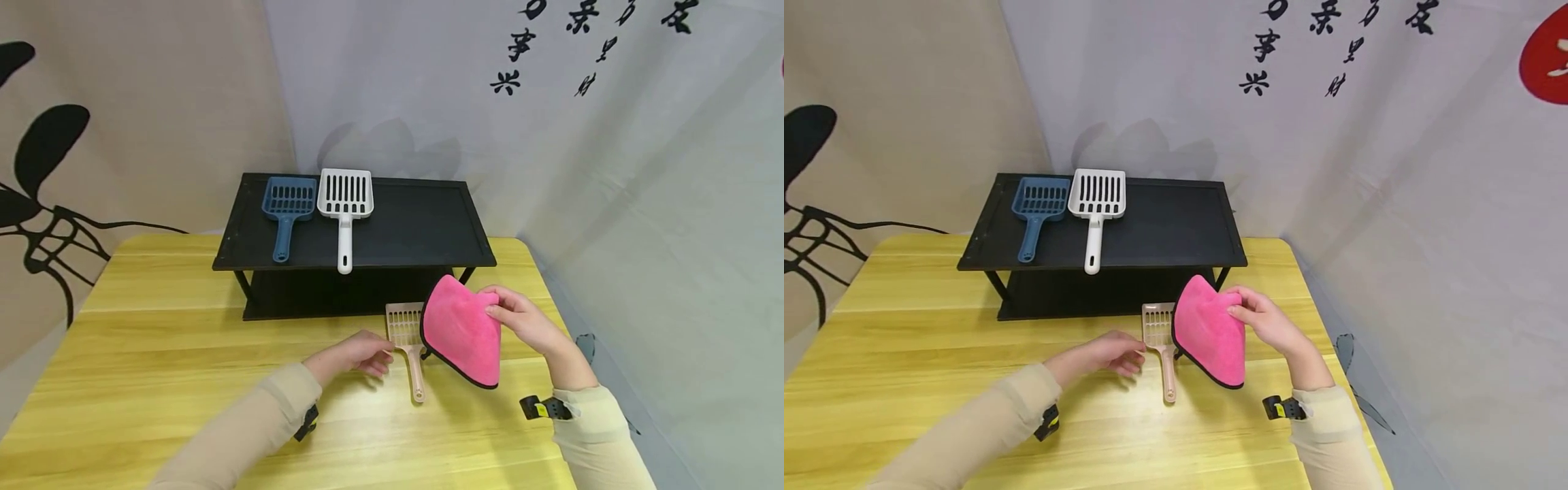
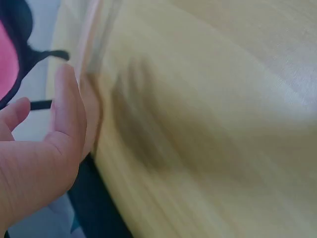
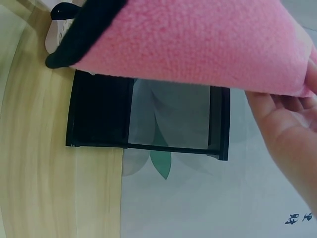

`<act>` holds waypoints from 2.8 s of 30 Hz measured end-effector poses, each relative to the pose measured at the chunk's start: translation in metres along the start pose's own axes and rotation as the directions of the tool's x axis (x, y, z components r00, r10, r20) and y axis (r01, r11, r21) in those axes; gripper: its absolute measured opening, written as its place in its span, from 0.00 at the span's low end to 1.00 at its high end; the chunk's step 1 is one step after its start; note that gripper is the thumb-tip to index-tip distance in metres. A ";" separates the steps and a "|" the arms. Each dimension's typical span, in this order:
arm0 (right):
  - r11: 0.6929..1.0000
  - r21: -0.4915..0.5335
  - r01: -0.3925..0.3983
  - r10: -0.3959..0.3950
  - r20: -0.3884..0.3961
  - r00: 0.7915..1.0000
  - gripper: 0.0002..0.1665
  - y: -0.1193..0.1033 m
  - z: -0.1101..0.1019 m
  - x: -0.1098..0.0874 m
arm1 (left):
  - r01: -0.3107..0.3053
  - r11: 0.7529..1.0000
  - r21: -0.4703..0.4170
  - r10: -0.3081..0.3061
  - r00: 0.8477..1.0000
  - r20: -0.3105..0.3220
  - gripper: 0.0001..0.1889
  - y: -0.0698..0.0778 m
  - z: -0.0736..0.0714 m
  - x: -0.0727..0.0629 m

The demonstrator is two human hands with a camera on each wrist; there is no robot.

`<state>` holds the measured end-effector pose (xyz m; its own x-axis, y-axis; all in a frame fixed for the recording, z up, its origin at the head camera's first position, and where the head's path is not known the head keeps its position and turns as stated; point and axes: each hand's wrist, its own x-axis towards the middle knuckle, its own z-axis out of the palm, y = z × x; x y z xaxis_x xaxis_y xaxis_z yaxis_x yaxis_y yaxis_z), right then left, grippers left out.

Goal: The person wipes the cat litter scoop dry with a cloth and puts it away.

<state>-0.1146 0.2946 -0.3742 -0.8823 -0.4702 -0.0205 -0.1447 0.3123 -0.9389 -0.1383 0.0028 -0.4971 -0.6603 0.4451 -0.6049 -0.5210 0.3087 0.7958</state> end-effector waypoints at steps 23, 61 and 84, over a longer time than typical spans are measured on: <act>1.000 -0.002 -0.004 0.004 -0.001 1.000 0.13 0.004 0.002 0.003 | 0.007 0.989 -0.146 -0.006 1.000 0.011 0.11 -0.028 0.038 0.027; 0.987 -0.146 -0.063 0.049 -0.097 0.994 0.13 0.004 0.025 0.017 | -0.209 0.972 0.110 0.205 0.978 0.041 0.18 -0.016 -0.078 -0.061; 0.978 -0.198 -0.073 0.040 -0.165 0.985 0.14 -0.017 0.072 0.038 | -0.200 0.964 0.175 0.198 0.980 0.030 0.13 0.012 -0.084 -0.069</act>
<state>-0.1138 0.2122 -0.3833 -0.9493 -0.3144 -0.0012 -0.1655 0.5029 -0.8483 -0.1445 -0.0946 -0.4477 -0.7337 0.5227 -0.4342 -0.2756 0.3552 0.8933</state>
